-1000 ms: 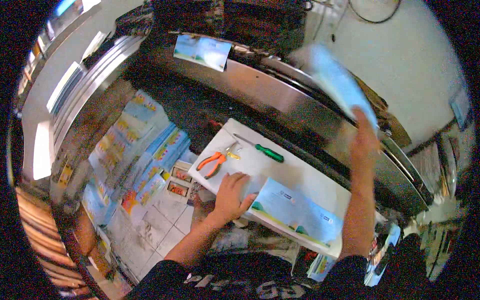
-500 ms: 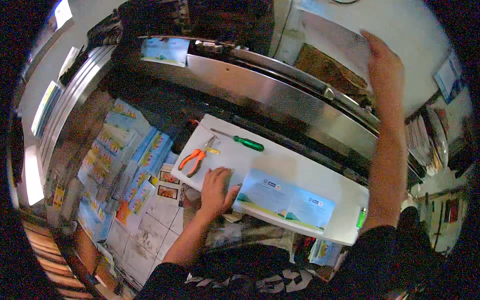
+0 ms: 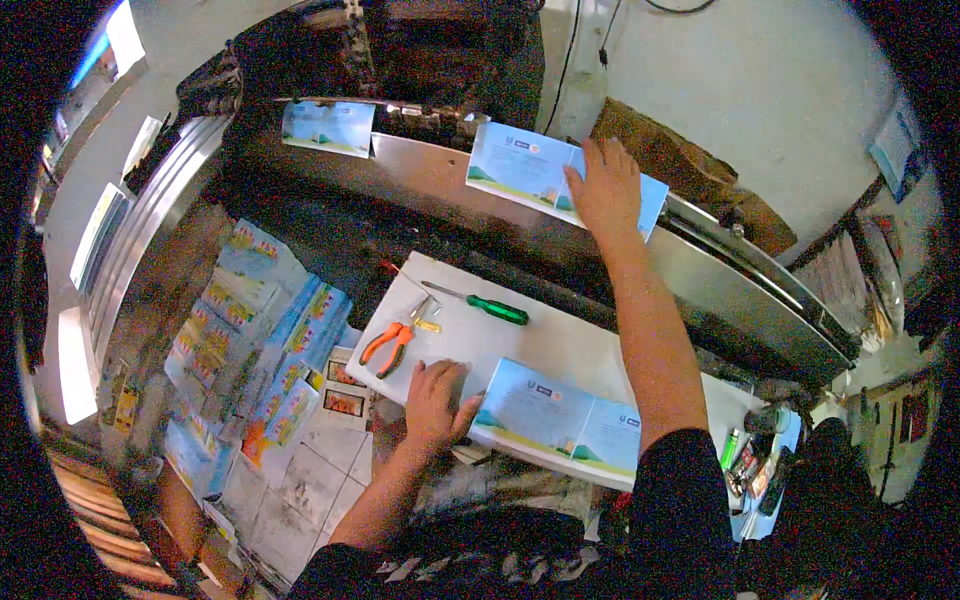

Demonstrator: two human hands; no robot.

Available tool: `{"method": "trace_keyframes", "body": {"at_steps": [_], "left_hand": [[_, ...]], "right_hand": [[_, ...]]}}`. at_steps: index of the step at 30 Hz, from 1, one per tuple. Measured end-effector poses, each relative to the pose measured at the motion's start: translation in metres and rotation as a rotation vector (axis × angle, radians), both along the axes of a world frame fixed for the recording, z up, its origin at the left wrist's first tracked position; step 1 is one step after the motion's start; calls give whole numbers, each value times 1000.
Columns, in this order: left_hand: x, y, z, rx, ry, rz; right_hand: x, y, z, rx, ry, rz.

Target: The person folds printed paper sheets by hand, sorts and fans through a stack of printed booklets on a table, and folds additional printed sheets.

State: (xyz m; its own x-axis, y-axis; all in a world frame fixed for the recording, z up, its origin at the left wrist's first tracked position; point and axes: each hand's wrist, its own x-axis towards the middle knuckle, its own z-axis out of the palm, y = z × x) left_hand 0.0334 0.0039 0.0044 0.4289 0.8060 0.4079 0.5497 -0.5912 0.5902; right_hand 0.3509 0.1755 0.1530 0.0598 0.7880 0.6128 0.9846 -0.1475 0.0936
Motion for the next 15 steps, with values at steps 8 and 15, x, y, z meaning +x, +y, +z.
{"method": "trace_keyframes", "body": {"at_steps": [8, 15], "left_hand": [[-4, 6, -8, 59, -1, 21], [5, 5, 0, 13, -16, 20]], "right_hand": [[-32, 55, -26, 52, 1, 16], [28, -40, -2, -59, -182, -31]]}}
